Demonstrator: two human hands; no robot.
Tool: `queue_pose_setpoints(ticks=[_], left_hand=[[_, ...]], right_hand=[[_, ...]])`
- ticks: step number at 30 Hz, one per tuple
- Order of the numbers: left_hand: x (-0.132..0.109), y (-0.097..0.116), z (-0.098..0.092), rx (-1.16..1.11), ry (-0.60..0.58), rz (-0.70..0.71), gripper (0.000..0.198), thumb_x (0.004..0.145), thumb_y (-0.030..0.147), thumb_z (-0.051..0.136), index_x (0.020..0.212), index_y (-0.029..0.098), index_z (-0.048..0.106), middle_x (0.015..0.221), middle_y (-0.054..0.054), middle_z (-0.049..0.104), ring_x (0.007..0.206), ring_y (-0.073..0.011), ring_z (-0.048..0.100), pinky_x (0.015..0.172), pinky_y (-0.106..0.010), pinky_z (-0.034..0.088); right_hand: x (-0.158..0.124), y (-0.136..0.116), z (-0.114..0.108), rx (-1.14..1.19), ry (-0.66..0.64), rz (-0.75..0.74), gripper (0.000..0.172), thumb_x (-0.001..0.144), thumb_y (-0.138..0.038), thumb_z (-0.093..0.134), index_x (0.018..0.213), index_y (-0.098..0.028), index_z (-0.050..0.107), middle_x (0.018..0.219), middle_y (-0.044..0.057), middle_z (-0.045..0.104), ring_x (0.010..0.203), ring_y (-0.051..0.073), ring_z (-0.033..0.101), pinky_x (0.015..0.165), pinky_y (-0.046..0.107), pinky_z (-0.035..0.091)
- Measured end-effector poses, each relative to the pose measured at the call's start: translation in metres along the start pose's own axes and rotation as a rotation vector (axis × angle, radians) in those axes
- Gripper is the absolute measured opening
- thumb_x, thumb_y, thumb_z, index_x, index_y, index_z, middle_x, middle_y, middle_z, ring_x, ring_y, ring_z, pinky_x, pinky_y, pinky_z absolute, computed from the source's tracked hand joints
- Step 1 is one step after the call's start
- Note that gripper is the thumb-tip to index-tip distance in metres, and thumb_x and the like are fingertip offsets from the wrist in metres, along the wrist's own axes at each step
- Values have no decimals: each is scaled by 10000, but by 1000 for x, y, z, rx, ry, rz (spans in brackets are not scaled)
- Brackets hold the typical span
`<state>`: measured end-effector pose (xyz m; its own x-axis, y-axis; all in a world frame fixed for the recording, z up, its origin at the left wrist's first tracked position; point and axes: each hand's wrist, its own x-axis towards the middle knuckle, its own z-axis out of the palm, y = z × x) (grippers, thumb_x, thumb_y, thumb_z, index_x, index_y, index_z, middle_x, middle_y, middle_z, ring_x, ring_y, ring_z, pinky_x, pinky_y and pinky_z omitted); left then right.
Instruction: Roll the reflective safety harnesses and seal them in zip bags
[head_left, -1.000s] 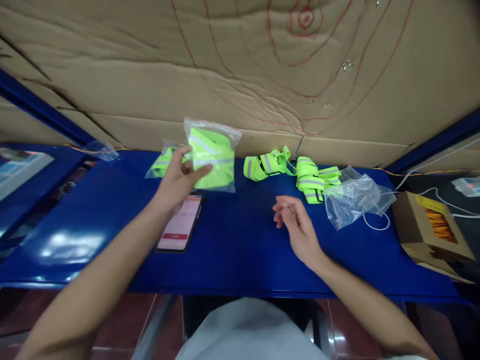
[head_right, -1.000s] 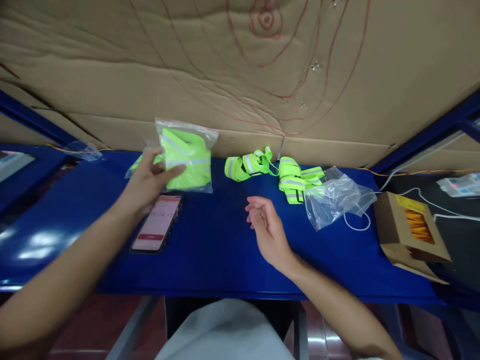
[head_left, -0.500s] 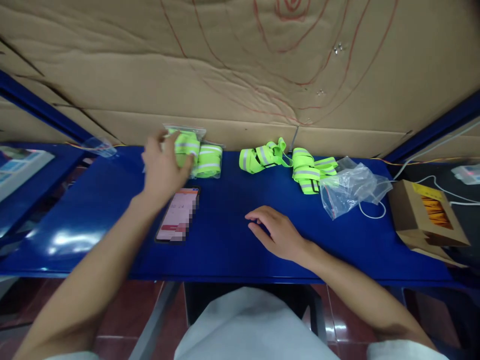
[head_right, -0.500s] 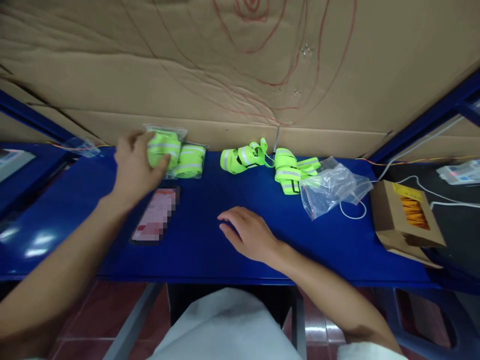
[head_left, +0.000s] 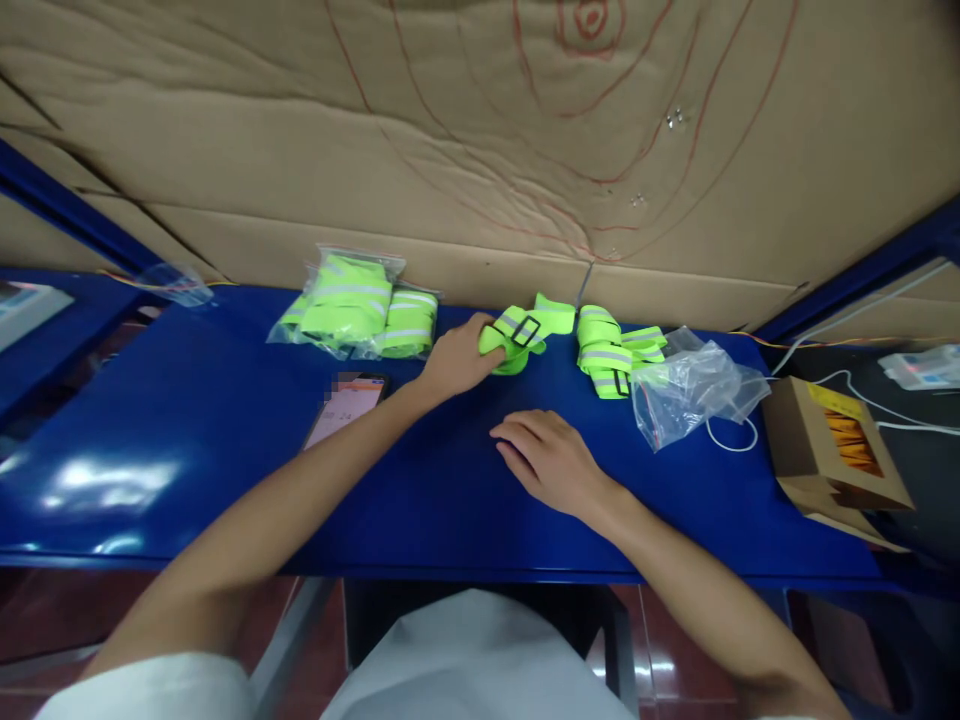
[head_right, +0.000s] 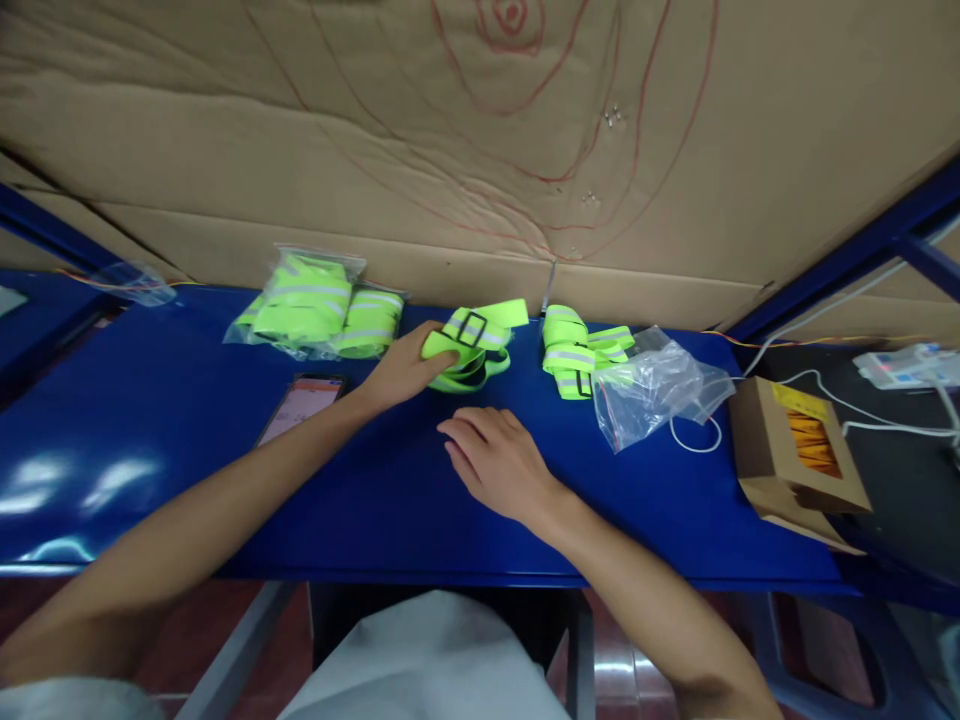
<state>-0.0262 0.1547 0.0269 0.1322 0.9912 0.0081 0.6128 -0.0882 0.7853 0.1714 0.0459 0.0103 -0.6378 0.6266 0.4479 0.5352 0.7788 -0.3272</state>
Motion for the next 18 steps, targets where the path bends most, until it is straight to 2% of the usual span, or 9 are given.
queue_pose_setpoints(ticks=[3, 6, 9, 11, 14, 16, 18], left_hand=[[-40, -9, -6, -292, -95, -105, 502, 869, 529, 634, 1199, 151, 665, 1189, -114, 733, 1120, -309, 669, 1007, -412, 511], [-73, -14, -8, -567, -263, -230, 547, 817, 604, 666, 1080, 128, 726, 1013, -115, 781, 959, -282, 724, 849, -351, 565], [-89, -19, -8, -772, -373, -343, 527, 757, 597, 723, 948, 107, 757, 866, -126, 778, 809, -258, 728, 750, -328, 567], [-93, -22, -8, -874, -407, -388, 550, 753, 627, 736, 935, 108, 761, 856, -125, 774, 787, -239, 724, 735, -311, 567], [-98, -23, -6, -1023, -377, -423, 550, 773, 627, 780, 1030, 141, 748, 920, -90, 770, 844, -200, 722, 768, -267, 567], [-101, -22, -4, -1125, -285, -432, 504, 785, 550, 826, 1121, 191, 715, 978, -44, 758, 857, -161, 707, 764, -229, 559], [-103, -21, -2, -1178, -177, -438, 473, 797, 490, 843, 1159, 233, 679, 986, 0, 735, 821, -127, 680, 721, -199, 545]], right_hand=[[0, -8, -6, 22, 154, 75, 289, 1023, -212, 558, 1310, -193, 581, 1268, 128, 656, 1202, 247, 633, 1000, 410, 520], [-1, -17, -10, 84, 263, 176, 418, 999, -237, 610, 1402, -204, 503, 1402, 167, 539, 1380, 280, 525, 1121, 461, 490], [1, -18, -13, 108, 241, 244, 570, 982, -328, 659, 1489, -234, 414, 1509, 186, 439, 1462, 327, 445, 1181, 549, 447], [3, -15, -13, 130, 194, 251, 653, 975, -360, 671, 1537, -258, 354, 1558, 182, 401, 1494, 342, 413, 1197, 580, 434], [6, -8, -12, 190, 149, 243, 701, 969, -349, 676, 1562, -265, 312, 1602, 179, 360, 1537, 342, 362, 1213, 580, 432], [6, -6, -11, 204, 133, 253, 707, 948, -335, 699, 1547, -251, 333, 1615, 184, 337, 1557, 352, 325, 1214, 584, 433], [5, -5, -10, 213, 138, 259, 661, 928, -285, 711, 1500, -244, 383, 1617, 187, 311, 1538, 361, 359, 1206, 586, 442]])
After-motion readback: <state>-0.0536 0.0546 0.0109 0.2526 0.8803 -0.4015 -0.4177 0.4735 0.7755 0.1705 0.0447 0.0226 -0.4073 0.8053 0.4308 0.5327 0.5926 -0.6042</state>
